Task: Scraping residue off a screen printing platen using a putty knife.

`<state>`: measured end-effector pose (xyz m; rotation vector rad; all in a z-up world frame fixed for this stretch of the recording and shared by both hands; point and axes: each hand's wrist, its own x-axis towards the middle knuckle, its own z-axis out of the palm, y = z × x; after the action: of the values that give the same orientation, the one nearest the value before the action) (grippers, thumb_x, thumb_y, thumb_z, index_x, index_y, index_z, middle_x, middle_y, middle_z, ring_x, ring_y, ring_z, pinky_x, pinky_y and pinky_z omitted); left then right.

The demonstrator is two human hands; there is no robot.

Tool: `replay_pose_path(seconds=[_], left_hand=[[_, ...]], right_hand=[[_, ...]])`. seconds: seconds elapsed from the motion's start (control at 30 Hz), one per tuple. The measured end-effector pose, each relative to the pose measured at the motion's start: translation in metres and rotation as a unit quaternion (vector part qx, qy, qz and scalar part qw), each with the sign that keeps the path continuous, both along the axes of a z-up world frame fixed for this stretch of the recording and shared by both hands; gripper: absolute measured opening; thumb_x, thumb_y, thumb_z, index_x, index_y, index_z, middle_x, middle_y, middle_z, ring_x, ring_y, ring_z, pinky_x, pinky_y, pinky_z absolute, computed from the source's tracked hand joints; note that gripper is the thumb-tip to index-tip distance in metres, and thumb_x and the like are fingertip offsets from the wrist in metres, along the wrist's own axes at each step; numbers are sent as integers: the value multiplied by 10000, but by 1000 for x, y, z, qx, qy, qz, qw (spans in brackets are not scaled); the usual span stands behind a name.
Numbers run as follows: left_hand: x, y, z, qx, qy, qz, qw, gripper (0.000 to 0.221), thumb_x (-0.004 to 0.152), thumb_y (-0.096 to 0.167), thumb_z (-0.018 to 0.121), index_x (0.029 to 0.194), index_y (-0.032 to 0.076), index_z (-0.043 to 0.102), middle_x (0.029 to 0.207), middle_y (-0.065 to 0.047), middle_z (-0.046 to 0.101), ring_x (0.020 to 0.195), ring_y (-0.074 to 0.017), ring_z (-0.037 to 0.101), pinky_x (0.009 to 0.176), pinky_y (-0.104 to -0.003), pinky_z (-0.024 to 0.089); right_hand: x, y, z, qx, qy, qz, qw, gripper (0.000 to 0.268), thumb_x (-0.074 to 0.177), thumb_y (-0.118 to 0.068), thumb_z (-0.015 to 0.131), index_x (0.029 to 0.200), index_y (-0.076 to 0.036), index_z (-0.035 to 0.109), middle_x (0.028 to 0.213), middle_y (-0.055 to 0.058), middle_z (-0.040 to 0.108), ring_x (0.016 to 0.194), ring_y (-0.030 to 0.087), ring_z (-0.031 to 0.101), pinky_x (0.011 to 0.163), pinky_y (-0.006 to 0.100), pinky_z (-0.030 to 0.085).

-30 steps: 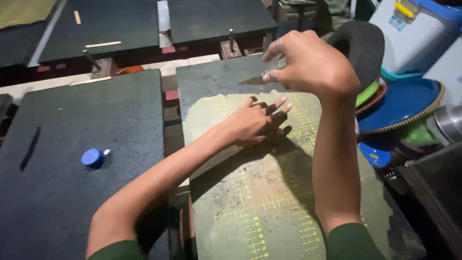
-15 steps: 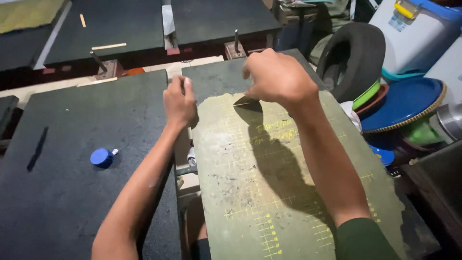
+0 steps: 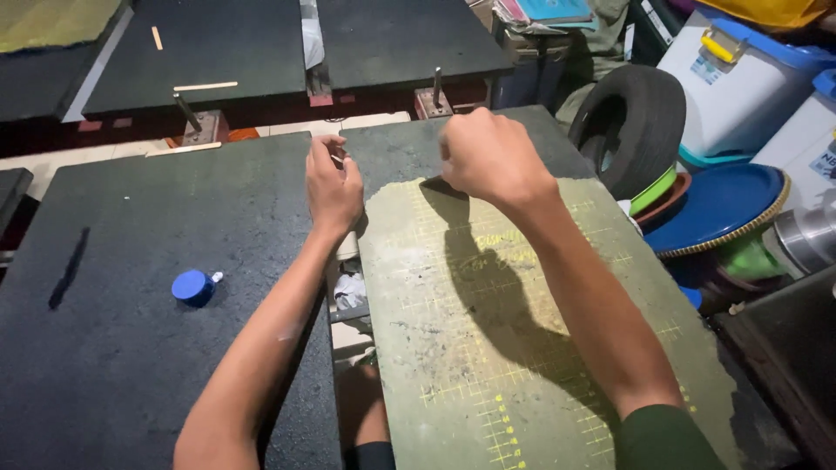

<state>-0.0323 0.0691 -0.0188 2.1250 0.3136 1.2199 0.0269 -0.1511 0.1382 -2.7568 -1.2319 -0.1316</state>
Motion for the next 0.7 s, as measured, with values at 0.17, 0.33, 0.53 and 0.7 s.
replay_pose_path(seconds=[0.17, 0.33, 0.53, 0.7], left_hand=[[5, 4, -4, 14, 30, -9, 999, 269, 908, 3, 536, 1154, 102, 494, 952, -77, 561, 912, -296, 610, 779, -407, 519], [4, 0, -4, 41, 35, -18, 998, 272, 916, -12, 555, 1154, 111, 510, 948, -60, 569, 894, -268, 612, 793, -392, 507], [6, 0, -7, 76, 48, -10, 996, 282, 901, 2, 602, 1145, 124, 529, 931, -44, 598, 884, -252, 622, 793, -390, 511], [4, -2, -9, 87, 43, -8, 995, 296, 879, 4, 623, 1133, 131, 538, 926, -47, 615, 870, -261, 619, 805, -409, 509]], right_hand=[[7, -1, -12, -19, -8, -6, 1000, 147, 857, -142, 739, 890, -23, 819, 766, 237, 747, 725, 452, 762, 621, 570, 599], [10, 5, -21, -1, -53, 17, 998, 114, 838, -100, 735, 825, -6, 799, 718, 238, 733, 712, 471, 756, 639, 569, 606], [9, 6, -29, -15, -51, 25, 998, 110, 833, -115, 737, 799, -27, 794, 710, 215, 733, 711, 452, 760, 639, 578, 603], [5, 0, -24, 1, -55, 28, 998, 130, 825, -113, 741, 785, 6, 776, 714, 244, 732, 721, 487, 751, 639, 597, 600]])
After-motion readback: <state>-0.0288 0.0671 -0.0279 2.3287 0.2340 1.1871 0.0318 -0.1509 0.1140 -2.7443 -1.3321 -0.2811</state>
